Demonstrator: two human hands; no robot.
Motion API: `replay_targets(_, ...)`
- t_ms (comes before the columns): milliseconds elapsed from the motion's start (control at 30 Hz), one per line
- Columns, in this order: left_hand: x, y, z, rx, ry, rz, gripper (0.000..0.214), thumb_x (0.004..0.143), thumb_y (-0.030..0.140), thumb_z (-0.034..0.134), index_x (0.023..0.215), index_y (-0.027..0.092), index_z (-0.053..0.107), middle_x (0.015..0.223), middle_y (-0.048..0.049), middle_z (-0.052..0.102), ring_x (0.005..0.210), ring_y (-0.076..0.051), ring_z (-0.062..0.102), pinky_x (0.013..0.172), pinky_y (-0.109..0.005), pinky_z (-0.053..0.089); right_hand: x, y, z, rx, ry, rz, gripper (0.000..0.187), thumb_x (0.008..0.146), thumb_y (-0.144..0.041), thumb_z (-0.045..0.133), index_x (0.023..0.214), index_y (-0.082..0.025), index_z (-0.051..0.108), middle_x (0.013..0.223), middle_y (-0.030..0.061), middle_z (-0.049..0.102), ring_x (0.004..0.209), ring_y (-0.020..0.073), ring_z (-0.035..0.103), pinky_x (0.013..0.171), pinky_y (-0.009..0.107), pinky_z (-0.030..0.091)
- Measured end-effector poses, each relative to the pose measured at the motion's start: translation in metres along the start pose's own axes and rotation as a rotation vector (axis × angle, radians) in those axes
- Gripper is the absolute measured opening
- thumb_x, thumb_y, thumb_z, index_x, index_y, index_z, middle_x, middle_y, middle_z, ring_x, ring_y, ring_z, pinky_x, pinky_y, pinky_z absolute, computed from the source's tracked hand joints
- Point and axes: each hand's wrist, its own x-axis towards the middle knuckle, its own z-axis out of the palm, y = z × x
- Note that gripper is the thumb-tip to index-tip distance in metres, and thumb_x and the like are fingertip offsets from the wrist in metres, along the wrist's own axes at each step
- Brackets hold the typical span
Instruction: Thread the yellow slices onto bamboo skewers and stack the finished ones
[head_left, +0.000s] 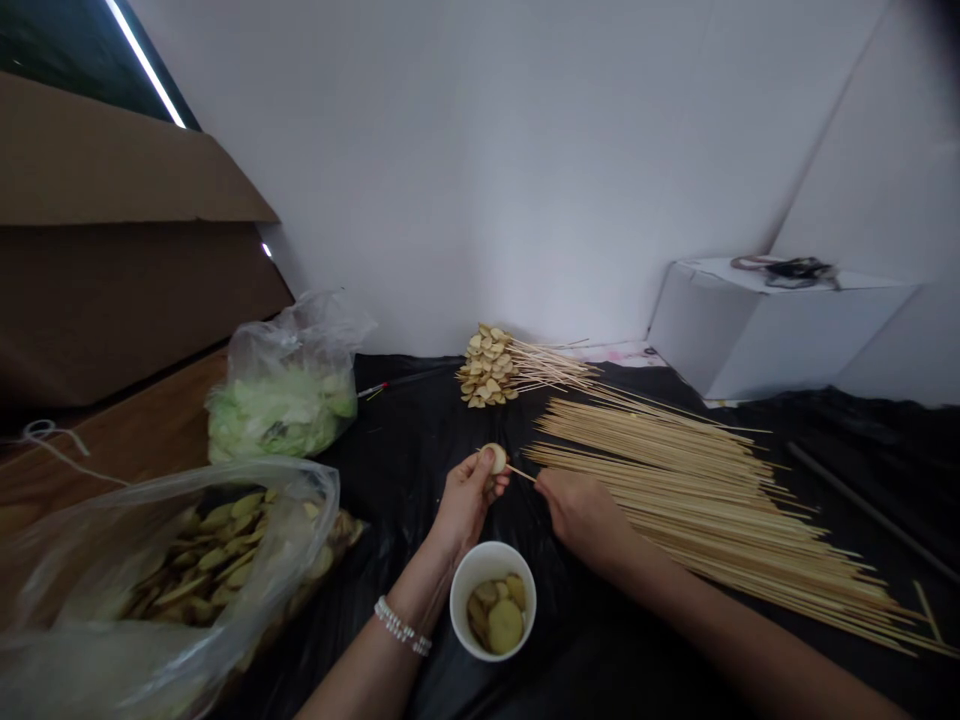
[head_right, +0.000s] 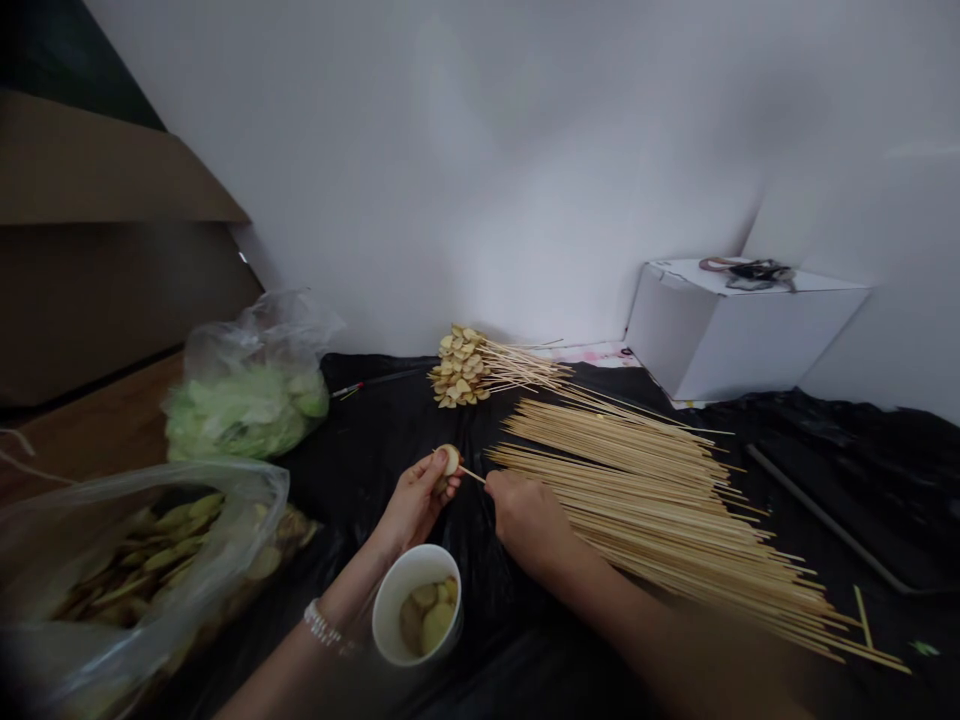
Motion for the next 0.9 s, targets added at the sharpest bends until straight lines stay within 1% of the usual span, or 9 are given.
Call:
replay_targets(67, 0.000, -0.001, 0.000, -0.005, 0.006, 0.006, 0.038, 0.058, 0.041, 0.081, 0.075, 0.009, 0.068, 0.066, -0.0048, 0.066, 0.053, -0.006, 0.055, 0.052, -0.016, 0.043, -0.002, -0.001, 0.002, -0.112, 0.023, -0.051, 0.024, 0.088, -0.009, 0.038, 0.085, -0.016, 0.061, 0.080, 0.0064, 0.064, 0.067, 0.0146, 0.055, 0.059, 0.024, 0.031)
replay_targets(100, 0.000, -0.002, 0.001, 0.000, 0.004, 0.005, 0.039, 0.058, 0.042, 0.081, 0.075, 0.010, 0.068, 0.065, -0.0047, 0.066, 0.053, -0.006, 0.055, 0.052, -0.016, 0.042, -0.001, -0.001, 0.002, -0.108, 0.025, -0.049, 0.024, 0.088, -0.009, 0.038, 0.085, -0.016, 0.061, 0.079, 0.0061, 0.064, 0.066, 0.0144, 0.054, 0.059, 0.024, 0.031)
replay_targets(167, 0.000, -0.007, 0.002, 0.031, -0.024, -0.012, 0.040, 0.056, 0.043, 0.081, 0.074, 0.010, 0.068, 0.063, -0.0040, 0.065, 0.051, -0.007, 0.054, 0.051, -0.017, 0.041, 0.003, -0.002, 0.000, 0.023, -0.003, 0.001, 0.024, 0.089, -0.012, 0.039, 0.079, -0.017, 0.060, 0.073, 0.0041, 0.063, 0.063, 0.0134, 0.053, 0.058, 0.023, 0.032)
replay_targets(267, 0.000, -0.012, 0.005, 0.100, -0.107, -0.062, 0.042, 0.054, 0.046, 0.081, 0.072, 0.010, 0.069, 0.058, -0.0030, 0.063, 0.049, -0.008, 0.053, 0.050, -0.019, 0.040, 0.012, -0.002, -0.005, 0.324, -0.102, 0.086, 0.027, 0.089, -0.018, 0.042, 0.067, -0.018, 0.058, 0.059, -0.0006, 0.058, 0.056, 0.0116, 0.050, 0.055, 0.021, 0.032)
replay_targets(333, -0.001, -0.012, 0.006, 0.125, -0.122, -0.066, 0.040, 0.056, 0.045, 0.080, 0.071, 0.010, 0.069, 0.059, -0.0035, 0.064, 0.050, -0.008, 0.053, 0.050, -0.019, 0.039, 0.016, -0.001, -0.006, 0.398, -0.099, 0.092, 0.027, 0.088, -0.019, 0.043, 0.066, -0.018, 0.058, 0.058, -0.0013, 0.058, 0.055, 0.0113, 0.049, 0.054, 0.021, 0.032)
replay_targets(467, -0.001, -0.002, 0.003, 0.121, -0.072, -0.025, 0.036, 0.061, 0.044, 0.078, 0.072, 0.010, 0.070, 0.064, -0.0044, 0.065, 0.052, -0.007, 0.052, 0.051, -0.018, 0.039, 0.015, -0.003, -0.002, 0.321, -0.015, 0.056, 0.024, 0.090, -0.021, 0.044, 0.073, -0.017, 0.060, 0.068, 0.0013, 0.062, 0.062, 0.0124, 0.052, 0.059, 0.023, 0.033)
replay_targets(633, -0.003, 0.003, 0.003, 0.141, -0.066, -0.002, 0.037, 0.060, 0.044, 0.078, 0.073, 0.010, 0.071, 0.064, -0.0051, 0.065, 0.051, -0.007, 0.050, 0.050, -0.018, 0.036, 0.008, -0.004, 0.002, 0.177, 0.010, 0.050, 0.026, 0.091, -0.019, 0.040, 0.075, -0.017, 0.059, 0.070, 0.0026, 0.063, 0.063, 0.0133, 0.054, 0.061, 0.024, 0.033)
replay_targets(800, -0.002, -0.007, 0.004, 0.196, -0.128, -0.009, 0.036, 0.061, 0.045, 0.078, 0.071, 0.011, 0.071, 0.060, -0.0036, 0.063, 0.051, -0.008, 0.050, 0.050, -0.019, 0.035, 0.010, -0.003, 0.000, 0.308, -0.008, 0.090, 0.025, 0.088, -0.017, 0.043, 0.069, -0.018, 0.059, 0.066, 0.0009, 0.063, 0.060, 0.0123, 0.053, 0.058, 0.022, 0.033)
replay_targets(900, 0.001, -0.010, 0.002, 0.218, -0.149, -0.007, 0.035, 0.061, 0.044, 0.078, 0.072, 0.011, 0.071, 0.059, -0.0024, 0.062, 0.052, -0.008, 0.050, 0.051, -0.019, 0.036, 0.013, -0.004, 0.001, 0.307, 0.028, 0.060, 0.025, 0.088, -0.017, 0.043, 0.071, -0.017, 0.061, 0.066, 0.0015, 0.064, 0.059, 0.0123, 0.052, 0.058, 0.023, 0.033)
